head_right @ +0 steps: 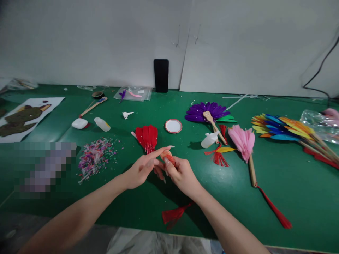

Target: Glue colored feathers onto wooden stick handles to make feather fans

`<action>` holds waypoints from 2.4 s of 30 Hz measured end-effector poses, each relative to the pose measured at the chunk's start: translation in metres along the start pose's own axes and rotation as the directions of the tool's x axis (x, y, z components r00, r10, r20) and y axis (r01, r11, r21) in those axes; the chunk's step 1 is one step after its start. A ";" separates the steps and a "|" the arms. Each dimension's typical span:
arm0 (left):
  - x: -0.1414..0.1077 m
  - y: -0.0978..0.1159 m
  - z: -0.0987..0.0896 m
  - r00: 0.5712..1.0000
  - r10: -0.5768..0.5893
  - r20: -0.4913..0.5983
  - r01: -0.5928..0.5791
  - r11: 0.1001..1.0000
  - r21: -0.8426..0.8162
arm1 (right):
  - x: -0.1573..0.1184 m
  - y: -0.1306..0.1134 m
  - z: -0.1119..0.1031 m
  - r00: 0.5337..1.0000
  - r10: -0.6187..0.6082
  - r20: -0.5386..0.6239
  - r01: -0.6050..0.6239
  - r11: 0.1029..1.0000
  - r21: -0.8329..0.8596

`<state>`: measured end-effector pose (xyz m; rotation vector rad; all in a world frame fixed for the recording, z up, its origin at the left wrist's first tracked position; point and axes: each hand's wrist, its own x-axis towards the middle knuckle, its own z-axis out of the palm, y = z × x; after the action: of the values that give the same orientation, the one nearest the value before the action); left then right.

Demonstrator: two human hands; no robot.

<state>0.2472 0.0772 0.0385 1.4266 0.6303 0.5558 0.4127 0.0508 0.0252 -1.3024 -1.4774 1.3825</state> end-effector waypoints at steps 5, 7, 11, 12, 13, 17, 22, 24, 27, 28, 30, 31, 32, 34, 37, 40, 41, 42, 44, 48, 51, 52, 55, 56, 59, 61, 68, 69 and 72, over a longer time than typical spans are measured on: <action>0.001 -0.004 0.001 1.000 0.005 0.005 -0.005 0.999 -0.036 | 0.000 0.000 0.001 1.000 -0.006 -0.020 0.005 1.000 -0.019; 0.000 -0.005 0.000 1.000 -0.005 0.005 0.005 1.000 0.002 | 0.001 0.002 0.001 1.000 -0.001 -0.028 0.000 1.000 -0.029; -0.001 -0.004 -0.001 1.000 -0.007 0.007 0.006 0.997 0.079 | 0.001 0.009 0.000 1.000 0.007 -0.027 -0.008 0.999 -0.037; -0.001 -0.003 -0.001 1.000 -0.006 0.007 0.005 0.994 0.111 | 0.001 0.010 0.000 1.000 0.006 -0.026 -0.007 0.999 -0.037; -0.002 -0.003 -0.001 1.000 -0.005 0.008 0.004 0.990 0.144 | 0.001 0.011 0.000 1.000 0.003 -0.026 -0.004 0.999 -0.037; -0.003 -0.001 -0.002 1.000 0.000 0.010 -0.002 0.976 0.220 | 0.002 0.011 0.001 1.000 0.004 -0.024 -0.004 1.000 -0.020; -0.001 0.000 -0.001 1.000 0.018 -0.003 -0.017 0.991 0.130 | 0.000 0.007 0.001 0.996 0.084 0.016 -0.086 0.992 0.092; 0.000 0.000 0.000 1.000 0.014 -0.014 -0.013 0.999 0.042 | -0.001 0.007 0.001 0.988 0.144 0.052 -0.151 0.973 0.174; 0.002 -0.001 0.003 0.999 -0.021 -0.048 0.018 0.998 -0.063 | -0.002 0.005 0.000 0.980 0.172 0.101 -0.193 0.948 0.253; 0.003 -0.001 0.004 0.998 -0.033 -0.060 0.029 0.996 -0.080 | -0.002 0.005 0.001 0.980 0.162 0.117 -0.188 0.946 0.265; 0.004 -0.002 0.005 0.996 -0.050 -0.073 0.042 0.993 -0.109 | -0.002 0.003 0.001 0.979 0.143 0.144 -0.179 0.942 0.282; 0.004 -0.002 0.005 0.996 -0.054 -0.069 0.045 0.991 -0.124 | -0.002 0.003 0.001 0.979 0.138 0.148 -0.176 0.943 0.282; 0.004 -0.002 0.005 0.996 -0.058 -0.060 0.049 0.988 -0.144 | -0.002 0.003 0.001 0.980 0.136 0.147 -0.173 0.943 0.285; 0.004 -0.002 0.004 0.998 -0.063 -0.030 0.056 0.980 -0.190 | -0.003 0.003 0.002 0.979 0.134 0.151 -0.175 0.936 0.306; 0.005 -0.001 0.002 0.997 -0.070 -0.016 0.064 0.970 -0.236 | -0.004 0.004 0.003 0.978 0.102 0.184 -0.164 0.918 0.360; 0.006 0.000 0.002 0.995 -0.097 -0.017 0.089 0.959 -0.270 | -0.005 0.004 0.004 0.976 0.075 0.206 -0.153 0.904 0.398; 0.007 0.000 0.002 0.994 -0.109 -0.015 0.101 0.956 -0.276 | -0.006 0.005 0.004 0.976 0.070 0.206 -0.151 0.899 0.412; 0.007 0.000 0.003 0.992 -0.123 -0.014 0.114 0.954 -0.278 | -0.006 0.005 0.004 0.977 0.062 0.204 -0.145 0.894 0.424; 0.008 0.000 0.004 0.990 -0.141 -0.016 0.131 0.953 -0.275 | -0.006 0.007 0.005 0.981 0.046 0.189 -0.128 0.886 0.446; 0.008 0.001 0.007 0.989 -0.129 -0.068 0.109 0.963 -0.246 | -0.007 0.007 0.005 0.983 0.016 0.183 -0.095 0.897 0.432; 0.007 0.003 0.009 0.983 -0.139 -0.121 0.107 0.965 -0.240 | -0.010 0.002 0.006 0.979 0.014 0.202 -0.100 0.899 0.426; 0.007 0.003 0.010 0.980 -0.147 -0.134 0.110 0.961 -0.254 | -0.011 0.000 0.006 0.977 0.019 0.213 -0.110 0.900 0.421; 0.008 0.002 0.011 0.974 -0.158 -0.162 0.103 0.946 -0.307 | -0.013 -0.006 0.006 0.971 0.014 0.240 -0.109 0.915 0.387; 0.008 0.002 0.011 0.973 -0.154 -0.172 0.095 0.946 -0.309 | -0.013 -0.007 0.006 0.968 0.007 0.249 -0.104 0.919 0.379; 0.008 -0.001 0.011 0.971 -0.143 -0.192 0.085 0.955 -0.283 | -0.013 -0.011 0.006 0.961 0.008 0.278 -0.115 0.921 0.372; 0.007 -0.003 0.012 0.972 -0.127 -0.199 0.066 0.955 -0.290 | -0.013 -0.011 0.006 0.956 0.000 0.292 -0.112 0.924 0.366; 0.006 -0.007 0.016 0.974 -0.083 -0.211 0.021 0.960 -0.281 | -0.015 -0.010 0.006 0.954 -0.063 0.292 -0.025 0.957 0.287; 0.006 -0.007 0.016 0.975 -0.084 -0.207 0.023 0.960 -0.281 | -0.015 -0.010 0.006 0.954 -0.061 0.295 -0.024 0.961 0.274; 0.005 -0.006 0.016 0.976 -0.090 -0.198 0.030 0.958 -0.285 | -0.015 -0.009 0.006 0.953 -0.062 0.295 -0.009 0.973 0.230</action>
<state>0.2622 0.0689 0.0329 1.0862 0.7283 0.7234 0.4089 0.0353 0.0351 -0.9543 -1.4692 1.7363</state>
